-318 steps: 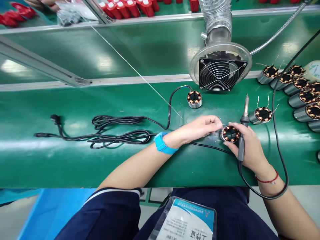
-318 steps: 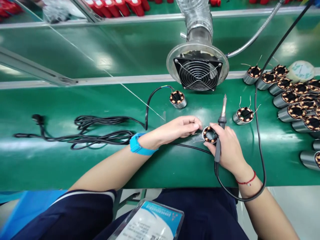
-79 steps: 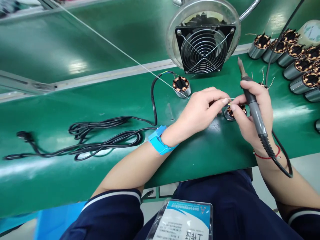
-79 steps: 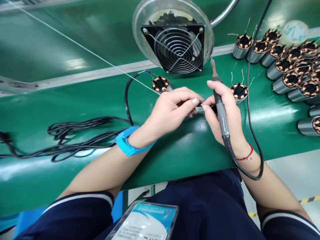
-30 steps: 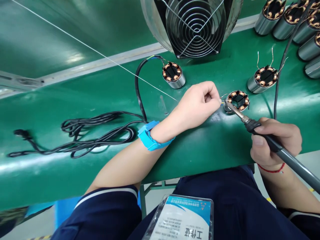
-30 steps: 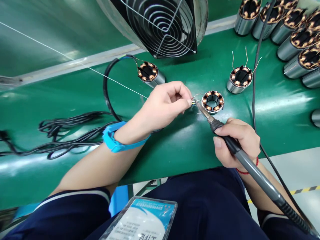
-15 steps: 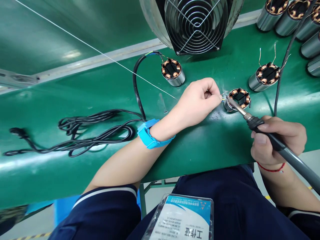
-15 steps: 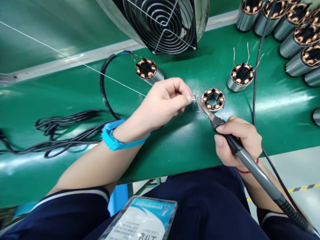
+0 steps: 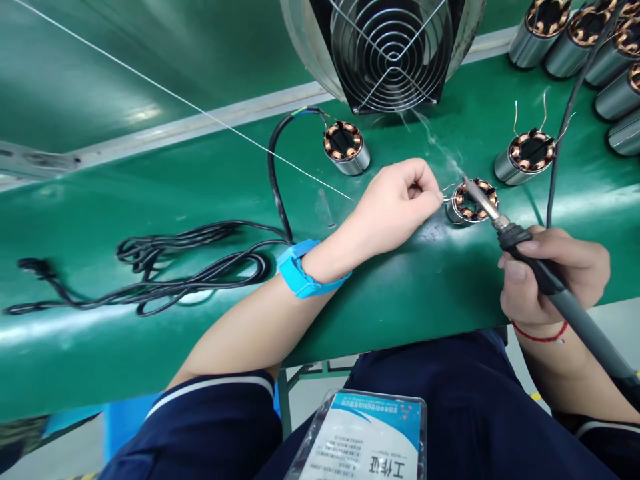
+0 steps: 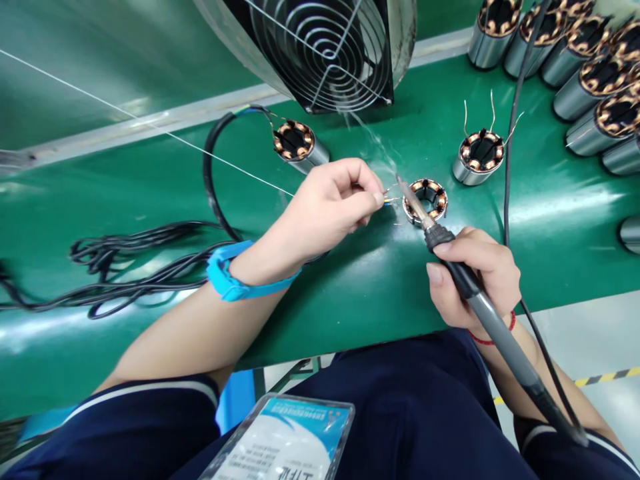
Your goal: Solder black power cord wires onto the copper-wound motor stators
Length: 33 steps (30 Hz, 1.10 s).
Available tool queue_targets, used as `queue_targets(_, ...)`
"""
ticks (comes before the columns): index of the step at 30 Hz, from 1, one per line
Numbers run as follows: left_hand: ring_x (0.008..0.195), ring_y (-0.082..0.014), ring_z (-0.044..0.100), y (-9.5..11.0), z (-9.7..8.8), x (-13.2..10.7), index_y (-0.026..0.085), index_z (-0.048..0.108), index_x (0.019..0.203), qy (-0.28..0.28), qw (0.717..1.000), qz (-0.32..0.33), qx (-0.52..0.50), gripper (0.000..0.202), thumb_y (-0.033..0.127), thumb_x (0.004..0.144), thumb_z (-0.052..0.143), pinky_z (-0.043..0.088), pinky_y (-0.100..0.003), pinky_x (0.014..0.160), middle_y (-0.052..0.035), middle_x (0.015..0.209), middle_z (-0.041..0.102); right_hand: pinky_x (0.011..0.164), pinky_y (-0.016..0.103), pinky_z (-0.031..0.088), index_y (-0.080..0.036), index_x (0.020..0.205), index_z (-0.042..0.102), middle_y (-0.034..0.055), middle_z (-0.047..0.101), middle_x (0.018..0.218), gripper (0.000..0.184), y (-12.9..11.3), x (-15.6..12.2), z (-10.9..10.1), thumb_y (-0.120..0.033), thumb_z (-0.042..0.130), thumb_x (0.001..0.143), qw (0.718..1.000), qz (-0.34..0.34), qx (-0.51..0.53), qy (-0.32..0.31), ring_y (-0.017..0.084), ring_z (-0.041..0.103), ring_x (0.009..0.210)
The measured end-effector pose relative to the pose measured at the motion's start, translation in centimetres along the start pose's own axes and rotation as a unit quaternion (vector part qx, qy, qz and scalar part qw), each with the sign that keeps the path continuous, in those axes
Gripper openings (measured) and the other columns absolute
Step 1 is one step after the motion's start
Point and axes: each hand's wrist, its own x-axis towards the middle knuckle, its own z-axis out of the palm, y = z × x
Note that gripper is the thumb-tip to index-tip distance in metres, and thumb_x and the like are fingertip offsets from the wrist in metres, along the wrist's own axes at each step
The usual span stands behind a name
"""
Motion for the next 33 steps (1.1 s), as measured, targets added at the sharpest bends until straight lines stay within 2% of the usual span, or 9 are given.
queue_targets(3,0.052,-0.0057,0.042,0.0,0.0,0.1,0.018,0.047,0.063,0.002,1.000,0.000,-0.001,0.018,0.003,0.072,0.050,0.034,-0.020,0.049,0.0046,0.058,0.048,0.058,0.031,0.055,-0.021,0.119,0.064,0.0001,0.068,0.080,0.043,-0.2,0.6,0.2,-0.013,0.070,0.077,0.998,0.041,-0.049,-0.028,0.014,0.064,0.063)
queue_targets(6,0.052,-0.0057,0.042,-0.1,0.0,0.1,0.017,0.047,0.064,0.002,1.000,0.002,-0.004,0.018,0.002,0.072,0.049,0.033,-0.020,0.049,0.0049,0.057,0.048,0.079,0.037,0.060,-0.029,0.133,0.055,0.0025,0.071,0.111,0.047,-0.8,2.0,0.3,-0.020,0.063,0.087,0.989,0.110,-0.067,-0.070,0.018,0.072,0.086)
queue_targets(9,0.052,-0.0059,0.043,0.0,0.0,0.0,0.017,0.048,0.065,0.002,1.000,0.002,-0.001,0.017,0.001,0.071,0.049,0.034,-0.020,0.050,0.0048,0.058,0.049,0.090,0.038,0.059,-0.032,0.135,0.050,0.0005,0.072,0.112,0.043,-1.2,3.6,0.4,-0.024,0.056,0.094,0.975,0.154,-0.102,-0.121,0.020,0.070,0.102)
queue_targets(11,0.052,-0.0060,0.043,0.2,0.0,0.0,0.017,0.049,0.065,0.002,1.000,-0.001,-0.002,0.017,0.001,0.071,0.049,0.035,-0.020,0.051,0.0049,0.059,0.050,0.095,0.041,0.056,-0.034,0.133,0.050,-0.0004,0.072,0.109,0.041,-1.1,4.4,0.6,-0.025,0.057,0.093,0.967,0.153,-0.132,-0.152,0.021,0.068,0.108)
queue_targets(16,0.052,-0.0060,0.043,0.1,0.0,0.0,0.016,0.050,0.065,0.000,1.000,-0.010,-0.013,0.016,0.002,0.072,0.049,0.035,-0.022,0.051,0.0046,0.060,0.051,0.096,0.049,0.052,-0.033,0.132,0.047,-0.0007,0.071,0.106,0.044,-0.1,3.7,1.6,-0.024,0.057,0.091,0.972,0.133,-0.141,-0.134,0.023,0.068,0.104)
queue_targets(24,0.048,-0.0051,0.041,0.3,-0.1,0.0,0.016,0.051,0.066,-0.016,0.999,-0.019,-0.041,0.015,0.003,0.074,0.051,0.034,-0.020,0.048,0.0059,0.055,0.047,0.093,0.047,0.051,-0.033,0.132,0.046,-0.0025,0.069,0.094,0.046,0.5,2.4,2.3,-0.024,0.059,0.089,0.978,0.126,-0.145,-0.085,0.021,0.066,0.092)
queue_targets(28,0.045,-0.0053,0.043,0.7,-0.2,-0.2,0.017,0.051,0.067,-0.034,0.998,-0.027,-0.054,0.016,0.003,0.076,0.049,0.035,-0.020,0.045,0.0057,0.054,0.048,0.087,0.047,0.052,-0.036,0.131,0.045,-0.0029,0.067,0.088,0.047,0.1,2.6,2.7,-0.023,0.060,0.089,0.974,0.130,-0.159,-0.092,0.022,0.064,0.086)
queue_targets(30,0.045,-0.0057,0.045,0.6,-0.3,-0.3,0.017,0.052,0.068,-0.032,0.999,-0.006,-0.042,0.016,0.004,0.078,0.051,0.037,-0.020,0.044,0.0046,0.057,0.051,0.087,0.047,0.052,-0.038,0.131,0.045,-0.0027,0.069,0.089,0.046,-0.1,2.6,2.9,-0.024,0.059,0.090,0.974,0.136,-0.156,-0.094,0.023,0.064,0.087)
queue_targets(33,0.057,-0.0073,0.052,0.4,-0.5,-0.4,0.016,0.055,0.068,-0.012,0.997,0.079,0.003,0.014,0.008,0.079,0.057,0.045,-0.022,0.053,0.0003,0.071,0.059,0.088,0.047,0.051,-0.039,0.132,0.044,-0.0035,0.069,0.090,0.047,-0.1,2.5,3.0,-0.024,0.059,0.090,0.977,0.127,-0.149,-0.085,0.022,0.064,0.087)
